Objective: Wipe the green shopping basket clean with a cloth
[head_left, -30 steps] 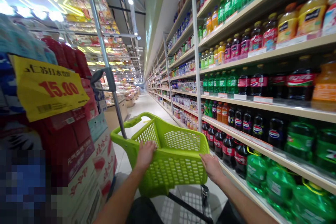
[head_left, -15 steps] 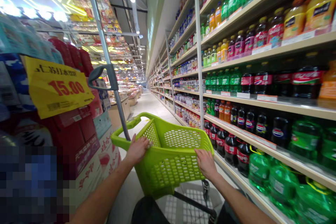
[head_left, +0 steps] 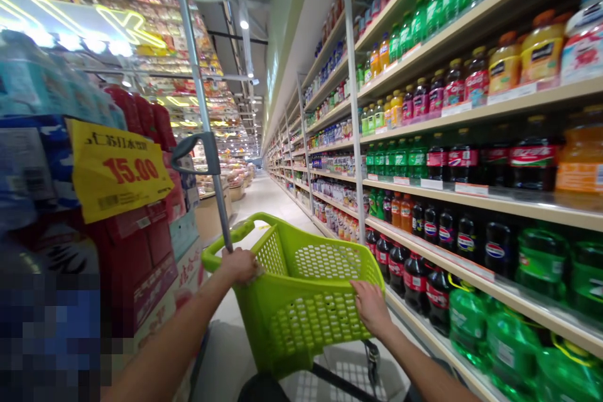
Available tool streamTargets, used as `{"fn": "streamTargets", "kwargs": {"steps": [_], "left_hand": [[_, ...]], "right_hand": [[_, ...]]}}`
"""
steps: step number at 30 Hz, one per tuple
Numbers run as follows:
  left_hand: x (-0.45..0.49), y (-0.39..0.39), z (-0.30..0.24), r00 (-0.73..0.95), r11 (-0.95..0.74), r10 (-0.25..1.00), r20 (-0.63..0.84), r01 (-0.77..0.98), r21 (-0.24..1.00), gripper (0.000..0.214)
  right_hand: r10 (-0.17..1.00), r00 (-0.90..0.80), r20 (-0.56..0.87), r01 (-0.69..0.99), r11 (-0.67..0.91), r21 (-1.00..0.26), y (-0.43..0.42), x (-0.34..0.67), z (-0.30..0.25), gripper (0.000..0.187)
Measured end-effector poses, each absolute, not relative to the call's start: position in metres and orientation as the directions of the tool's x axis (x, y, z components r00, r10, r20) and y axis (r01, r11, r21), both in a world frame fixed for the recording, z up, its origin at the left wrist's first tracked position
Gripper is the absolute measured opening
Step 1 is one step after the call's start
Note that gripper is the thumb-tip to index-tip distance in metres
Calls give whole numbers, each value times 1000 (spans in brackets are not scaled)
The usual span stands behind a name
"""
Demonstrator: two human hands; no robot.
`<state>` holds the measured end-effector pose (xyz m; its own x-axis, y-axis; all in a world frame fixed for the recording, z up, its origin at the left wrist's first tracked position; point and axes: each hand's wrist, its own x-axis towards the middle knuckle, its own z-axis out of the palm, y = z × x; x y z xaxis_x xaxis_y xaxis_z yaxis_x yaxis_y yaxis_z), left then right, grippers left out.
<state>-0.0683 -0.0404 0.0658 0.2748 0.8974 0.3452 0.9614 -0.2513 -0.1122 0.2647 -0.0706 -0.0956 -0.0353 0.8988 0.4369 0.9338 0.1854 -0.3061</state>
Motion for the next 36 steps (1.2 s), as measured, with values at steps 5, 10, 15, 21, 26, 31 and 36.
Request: {"fn": "streamTargets", "kwargs": {"steps": [5, 10, 15, 21, 26, 31, 36], "left_hand": [[-43, -48, 32, 200, -133, 850, 487, 977, -169, 30], [-20, -49, -20, 288, -216, 831, 477, 955, -201, 37], [-34, -40, -13, 359, -277, 834, 419, 929, -244, 36], [-41, -17, 12, 217, -168, 899, 381, 973, -158, 35], [31, -21, -21, 389, -382, 882, 267, 921, -77, 31], [16, -22, -8, 475, -472, 847, 238, 879, -72, 30], [-13, -19, 11, 354, -370, 881, 314, 929, -8, 30]], "right_hand": [[885, -53, 463, 936, 205, -285, -69, 264, -104, 53], [897, -27, 441, 934, 179, -309, -69, 262, -108, 56], [910, -40, 412, 928, 187, -322, -69, 265, -108, 60], [891, -135, 434, 880, 309, -361, -64, 273, -113, 65], [885, -76, 459, 850, 298, -434, -61, 278, -116, 57], [866, -104, 488, 842, 338, -420, -59, 295, -118, 59], [873, -62, 484, 847, 303, -438, -62, 305, -114, 55]]}}
